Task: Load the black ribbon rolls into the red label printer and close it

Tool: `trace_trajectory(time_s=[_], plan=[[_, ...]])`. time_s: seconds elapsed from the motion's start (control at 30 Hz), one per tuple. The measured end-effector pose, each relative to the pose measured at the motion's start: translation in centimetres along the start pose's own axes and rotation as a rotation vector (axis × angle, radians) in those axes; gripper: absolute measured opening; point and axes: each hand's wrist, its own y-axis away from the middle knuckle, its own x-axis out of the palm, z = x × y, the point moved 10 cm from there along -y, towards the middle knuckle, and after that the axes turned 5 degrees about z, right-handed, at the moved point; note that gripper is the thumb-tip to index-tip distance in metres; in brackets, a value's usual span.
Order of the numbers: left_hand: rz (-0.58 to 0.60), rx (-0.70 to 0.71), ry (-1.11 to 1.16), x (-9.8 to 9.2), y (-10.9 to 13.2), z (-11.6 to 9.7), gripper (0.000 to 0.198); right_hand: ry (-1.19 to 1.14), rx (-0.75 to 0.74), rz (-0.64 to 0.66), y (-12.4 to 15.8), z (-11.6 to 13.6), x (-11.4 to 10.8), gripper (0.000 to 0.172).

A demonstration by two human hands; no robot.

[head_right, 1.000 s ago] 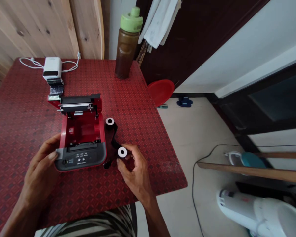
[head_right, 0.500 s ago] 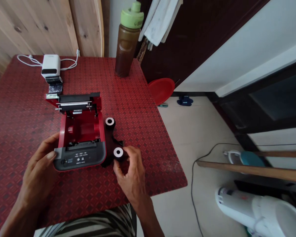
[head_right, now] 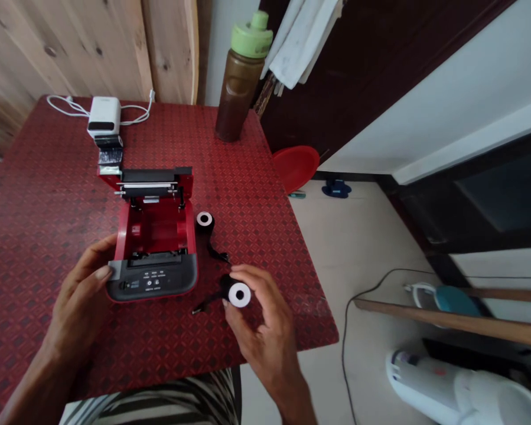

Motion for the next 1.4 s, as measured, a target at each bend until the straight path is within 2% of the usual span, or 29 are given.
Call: trace_trajectory(time_s=[0.07, 0.13, 0.2, 0.3, 0.4, 0.47, 0.73, 0.87, 1.2, 1.27, 1.4], plan=[[0.015, -0.003, 0.009, 0.1, 0.1, 0.1, 0.051, 0.060, -0.132, 0.129, -2.4, 3.3, -1.1, 0.038], [0.024, -0.008, 0.007, 0.2, 0.2, 0.0, 0.051, 0.132, -0.277, 0.228, -5.0, 6.8, -1.3, 0.038], [0.028, -0.012, 0.004, 0.3, 0.3, -0.2, 0.052, 0.213, -0.383, 0.322, -7.5, 9.6, 0.1, 0.038], [0.042, -0.012, 0.012, 0.5, 0.4, -0.5, 0.053, 0.392, -0.470, 0.455, -10.1, 11.5, 4.5, 0.028], [0.057, -0.010, 0.013, 0.6, 0.4, -0.7, 0.052, 0.540, -0.490, 0.562, -11.0, 11.3, 8.5, 0.031], [0.062, -0.009, 0.010, 0.6, 0.4, -0.7, 0.053, 0.556, -0.479, 0.577, -11.3, 10.8, 9.8, 0.034], [0.069, -0.015, 0.019, 0.7, 0.4, -0.8, 0.051, 0.506, -0.444, 0.600, -12.6, 8.4, 12.3, 0.029], [0.077, -0.024, 0.028, 0.7, 0.5, -0.6, 0.051, 0.527, -0.440, 0.621, -13.0, 7.8, 13.4, 0.032], [0.076, -0.036, 0.031, 0.7, 0.5, -0.4, 0.052, 0.490, -0.395, 0.664, -13.6, 7.5, 13.6, 0.034], [0.076, -0.038, 0.035, 0.7, 0.5, -0.3, 0.052, 0.425, -0.383, 0.658, -13.3, 8.1, 12.8, 0.036], [0.076, -0.047, 0.043, 0.6, 0.5, -0.2, 0.054, 0.233, -0.407, 0.591, -12.6, 9.4, 9.5, 0.040]])
